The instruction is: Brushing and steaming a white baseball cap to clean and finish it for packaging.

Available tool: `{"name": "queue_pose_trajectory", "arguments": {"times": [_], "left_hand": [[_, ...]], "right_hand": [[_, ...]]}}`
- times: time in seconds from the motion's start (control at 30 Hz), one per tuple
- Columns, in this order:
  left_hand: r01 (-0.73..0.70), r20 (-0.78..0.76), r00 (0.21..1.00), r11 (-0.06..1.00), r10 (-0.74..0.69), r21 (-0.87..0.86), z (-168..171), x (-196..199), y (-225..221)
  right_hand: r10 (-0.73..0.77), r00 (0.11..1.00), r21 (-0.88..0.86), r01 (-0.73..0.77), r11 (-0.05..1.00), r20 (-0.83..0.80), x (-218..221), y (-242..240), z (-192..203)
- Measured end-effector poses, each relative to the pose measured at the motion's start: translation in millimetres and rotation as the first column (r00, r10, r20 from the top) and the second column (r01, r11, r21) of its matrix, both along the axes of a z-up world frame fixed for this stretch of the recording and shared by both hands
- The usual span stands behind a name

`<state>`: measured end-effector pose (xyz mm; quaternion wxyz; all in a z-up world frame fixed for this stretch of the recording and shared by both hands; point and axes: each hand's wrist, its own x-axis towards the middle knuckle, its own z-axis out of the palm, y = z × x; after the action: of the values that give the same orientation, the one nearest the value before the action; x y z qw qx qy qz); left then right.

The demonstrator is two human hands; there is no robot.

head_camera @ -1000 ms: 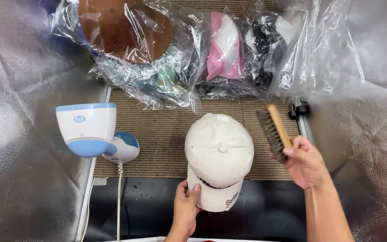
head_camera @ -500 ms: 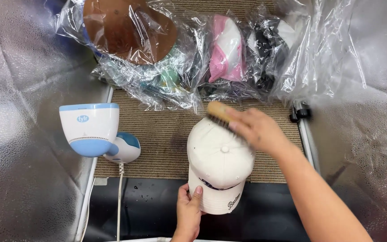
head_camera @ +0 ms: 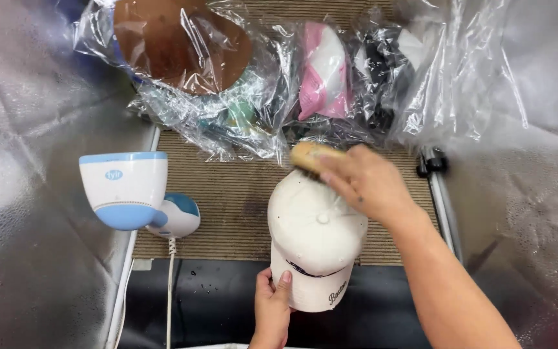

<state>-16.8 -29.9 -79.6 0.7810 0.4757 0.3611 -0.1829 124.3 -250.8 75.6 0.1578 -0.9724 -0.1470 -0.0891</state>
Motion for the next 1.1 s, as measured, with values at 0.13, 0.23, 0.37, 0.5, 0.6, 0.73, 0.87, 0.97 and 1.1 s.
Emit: {"name": "queue_pose_trajectory", "arguments": {"times": [0.13, 0.23, 0.37, 0.5, 0.6, 0.73, 0.87, 0.97, 1.1], "left_hand": [[0.117, -0.032, 0.993, 0.985, -0.114, 0.126, -7.6, 2.8, 3.0], [0.077, 0.024, 0.996, 0.985, -0.082, 0.153, -11.8, -10.8, 1.2], [0.046, 0.022, 0.999, 0.995, -0.048, 0.083, -9.2, 6.4, 0.7], [0.065, 0.002, 0.998, 0.993, -0.065, 0.1, -2.0, -1.1, 1.4], [0.099, 0.029, 0.994, 0.984, -0.104, 0.148, -10.6, -1.4, 2.3], [0.069, 0.036, 0.997, 0.99, -0.073, 0.121, -0.4, -3.7, -0.3], [0.072, -0.002, 0.997, 0.992, -0.072, 0.106, 6.5, 1.4, 0.7], [0.067, -0.005, 0.998, 0.994, -0.067, 0.081, 11.8, 2.3, 0.2], [0.048, -0.046, 0.998, 0.998, -0.047, 0.042, 17.9, 0.9, -0.9]], "right_hand": [[0.15, 0.981, -0.01, -0.152, 0.988, -0.126, -12.3, 21.0, 8.0], [-0.004, 0.936, -0.064, -0.02, 0.998, -0.352, -8.1, 10.4, -14.5], [-0.178, 0.828, 0.145, 0.296, 0.944, -0.532, 44.5, -36.4, -53.5], [-0.269, 0.929, 0.255, 0.333, 0.908, -0.256, 6.6, -29.9, -58.6], [-0.199, 0.954, 0.211, 0.246, 0.946, -0.224, -52.5, -0.9, -16.2], [-0.158, 0.96, -0.014, 0.159, 0.987, -0.231, -57.1, -3.4, -26.1], [-0.238, 0.97, -0.033, 0.24, 0.97, 0.054, -57.5, -2.5, -12.9], [-0.308, 0.923, 0.064, 0.33, 0.942, -0.23, -60.8, -0.3, -19.9], [-0.399, 0.659, 0.32, 0.698, 0.641, -0.637, -66.0, -22.8, -56.9]]}}
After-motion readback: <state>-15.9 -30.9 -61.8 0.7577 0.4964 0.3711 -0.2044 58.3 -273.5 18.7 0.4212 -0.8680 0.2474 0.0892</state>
